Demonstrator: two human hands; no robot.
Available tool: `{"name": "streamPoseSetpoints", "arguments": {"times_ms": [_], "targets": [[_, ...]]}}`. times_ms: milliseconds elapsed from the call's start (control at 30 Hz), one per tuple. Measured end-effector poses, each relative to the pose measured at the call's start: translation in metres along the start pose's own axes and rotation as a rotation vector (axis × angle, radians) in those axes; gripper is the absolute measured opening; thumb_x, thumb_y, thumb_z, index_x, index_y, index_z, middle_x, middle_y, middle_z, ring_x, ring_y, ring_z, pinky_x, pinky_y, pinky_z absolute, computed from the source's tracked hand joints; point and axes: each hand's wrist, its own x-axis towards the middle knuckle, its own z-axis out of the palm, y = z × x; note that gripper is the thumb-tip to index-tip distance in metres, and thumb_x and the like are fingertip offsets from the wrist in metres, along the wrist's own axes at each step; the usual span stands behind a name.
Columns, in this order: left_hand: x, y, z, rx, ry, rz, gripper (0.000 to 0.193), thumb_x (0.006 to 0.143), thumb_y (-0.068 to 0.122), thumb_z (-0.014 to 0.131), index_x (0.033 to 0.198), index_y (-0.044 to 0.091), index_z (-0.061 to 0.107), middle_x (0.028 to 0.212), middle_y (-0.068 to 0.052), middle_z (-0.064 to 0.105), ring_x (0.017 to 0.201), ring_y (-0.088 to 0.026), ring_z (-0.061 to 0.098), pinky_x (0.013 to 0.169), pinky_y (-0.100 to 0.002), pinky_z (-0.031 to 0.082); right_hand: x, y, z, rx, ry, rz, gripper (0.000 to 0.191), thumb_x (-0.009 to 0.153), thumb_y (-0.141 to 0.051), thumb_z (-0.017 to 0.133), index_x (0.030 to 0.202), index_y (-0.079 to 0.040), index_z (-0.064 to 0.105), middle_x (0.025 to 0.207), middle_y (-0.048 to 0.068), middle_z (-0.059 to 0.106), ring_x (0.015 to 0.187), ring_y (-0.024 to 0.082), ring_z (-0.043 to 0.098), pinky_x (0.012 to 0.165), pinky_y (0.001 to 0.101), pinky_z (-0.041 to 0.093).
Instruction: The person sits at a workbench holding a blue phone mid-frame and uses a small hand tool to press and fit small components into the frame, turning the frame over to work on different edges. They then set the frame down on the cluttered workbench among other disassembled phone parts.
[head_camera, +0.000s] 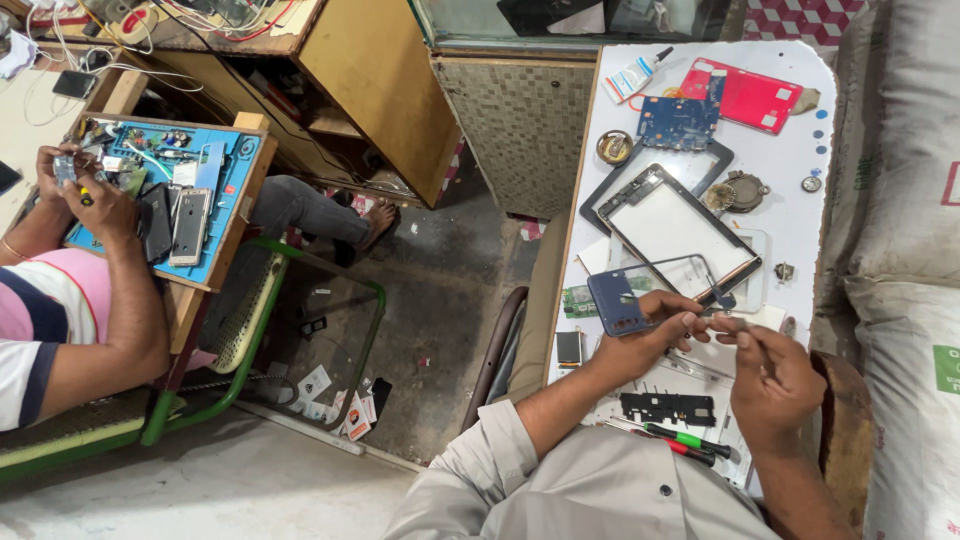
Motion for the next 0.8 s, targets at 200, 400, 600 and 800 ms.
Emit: {"name": "streamPoseSetpoints", "arguments": {"times_ms": [200, 400, 600, 800], "targets": [[0.002, -0.004, -0.001, 0.021, -0.016, 0.026, 0.025, 0.113, 0.014, 0.053, 0.129, -0.005, 0.056, 0.123, -0.018, 0.069, 0.118, -0.024, 0.070, 0.087, -0.032, 0.060, 0.006, -0.002, 0.004, 0.008, 0.059, 0.051, 0.018, 0.115, 0.004, 0.053, 0.132, 0.010, 0.048, 0.114, 0.025, 0.068, 0.100, 0.023, 0.071, 0.087, 0.0321, 0.061], [-0.001, -0.002, -0.005, -0.122, -0.034, 0.096, 0.024, 0.115, 0.019, 0.051, 0.127, 0.000, 0.055, 0.127, -0.018, 0.070, 0.117, -0.024, 0.071, 0.087, -0.030, 0.060, 0.005, -0.006, 0.003, -0.014, 0.044, 0.077, 0.023, 0.115, 0.003, 0.053, 0.136, 0.010, 0.046, 0.115, 0.025, 0.068, 0.100, 0.023, 0.071, 0.090, 0.0325, 0.060], [0.003, -0.006, -0.008, -0.101, 0.056, 0.086, 0.021, 0.108, 0.014, 0.063, 0.121, 0.000, 0.055, 0.115, -0.017, 0.071, 0.103, -0.021, 0.071, 0.078, -0.029, 0.056, 0.009, -0.006, 0.005, -0.011, 0.032, 0.067, 0.013, 0.115, 0.003, 0.055, 0.126, 0.009, 0.051, 0.115, 0.024, 0.068, 0.101, 0.023, 0.071, 0.090, 0.0330, 0.061], [0.004, -0.006, -0.013, -0.154, 0.058, 0.058, 0.020, 0.108, 0.018, 0.066, 0.112, 0.000, 0.059, 0.116, -0.016, 0.070, 0.102, -0.019, 0.071, 0.078, -0.029, 0.056, 0.013, -0.010, 0.006, 0.006, 0.010, 0.050, 0.009, 0.113, 0.001, 0.057, 0.121, 0.005, 0.056, 0.124, 0.021, 0.065, 0.104, 0.020, 0.069, 0.085, 0.0313, 0.062]]}}
